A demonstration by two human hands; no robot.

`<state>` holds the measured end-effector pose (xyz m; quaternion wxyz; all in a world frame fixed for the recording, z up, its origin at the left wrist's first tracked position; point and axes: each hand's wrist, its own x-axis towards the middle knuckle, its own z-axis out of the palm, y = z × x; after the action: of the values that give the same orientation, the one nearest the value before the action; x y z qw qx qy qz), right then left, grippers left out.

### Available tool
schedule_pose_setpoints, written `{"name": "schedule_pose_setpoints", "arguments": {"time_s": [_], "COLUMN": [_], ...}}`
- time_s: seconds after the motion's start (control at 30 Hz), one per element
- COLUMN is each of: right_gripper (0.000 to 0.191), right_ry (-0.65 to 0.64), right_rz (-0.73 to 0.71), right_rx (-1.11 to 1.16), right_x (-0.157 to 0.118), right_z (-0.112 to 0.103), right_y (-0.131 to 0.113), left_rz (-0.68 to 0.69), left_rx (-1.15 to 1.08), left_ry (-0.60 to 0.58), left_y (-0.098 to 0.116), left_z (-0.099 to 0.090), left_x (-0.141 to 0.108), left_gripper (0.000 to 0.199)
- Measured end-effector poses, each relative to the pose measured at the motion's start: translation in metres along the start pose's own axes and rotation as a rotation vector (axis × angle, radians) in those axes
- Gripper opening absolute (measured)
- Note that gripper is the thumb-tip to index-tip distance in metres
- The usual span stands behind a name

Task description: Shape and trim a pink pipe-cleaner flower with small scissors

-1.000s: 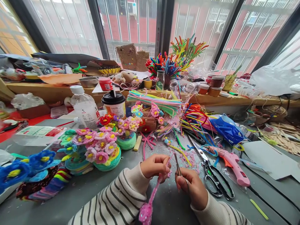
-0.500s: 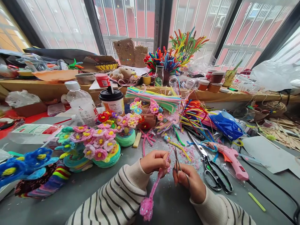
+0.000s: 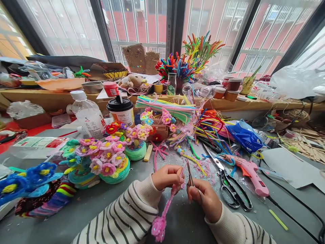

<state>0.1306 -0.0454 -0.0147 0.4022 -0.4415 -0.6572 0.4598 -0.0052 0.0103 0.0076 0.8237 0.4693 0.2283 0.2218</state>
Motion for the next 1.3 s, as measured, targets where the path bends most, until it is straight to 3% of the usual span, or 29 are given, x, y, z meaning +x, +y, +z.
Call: {"name": "schedule_pose_setpoints", "arguments": {"time_s": [0.4, 0.73, 1.0, 1.3], "right_gripper": [0.044, 0.044, 0.048, 0.050], "right_ry": [0.123, 0.239, 0.174, 0.195], "right_rz": [0.051, 0.070, 0.036, 0.065], "right_rx": [-0.086, -0.042, 0.080, 0.146], "right_x": [-0.0002, -0.0003, -0.0003, 0.0001], "right_z": [-0.0007, -0.0049, -0.0038, -0.0053], "right_y": [0.0015, 0.0030, 0.0041, 0.0048], "left_rz": [0.004, -0.107, -0.155, -0.211], "left_rx": [0.052, 0.112, 0.103, 0.135], "left_ry": [0.013, 0.029, 0.065, 0.057], "left_y": [0.0002, 0.0027, 0.0034, 0.0063], "left_z": [-0.0007, -0.0022, 0.0003, 0.0012], "left_x": [-0.0006, -0.0042, -0.0047, -0.0053], "left_gripper": [0.025, 0.021, 0.020, 0.022]}}
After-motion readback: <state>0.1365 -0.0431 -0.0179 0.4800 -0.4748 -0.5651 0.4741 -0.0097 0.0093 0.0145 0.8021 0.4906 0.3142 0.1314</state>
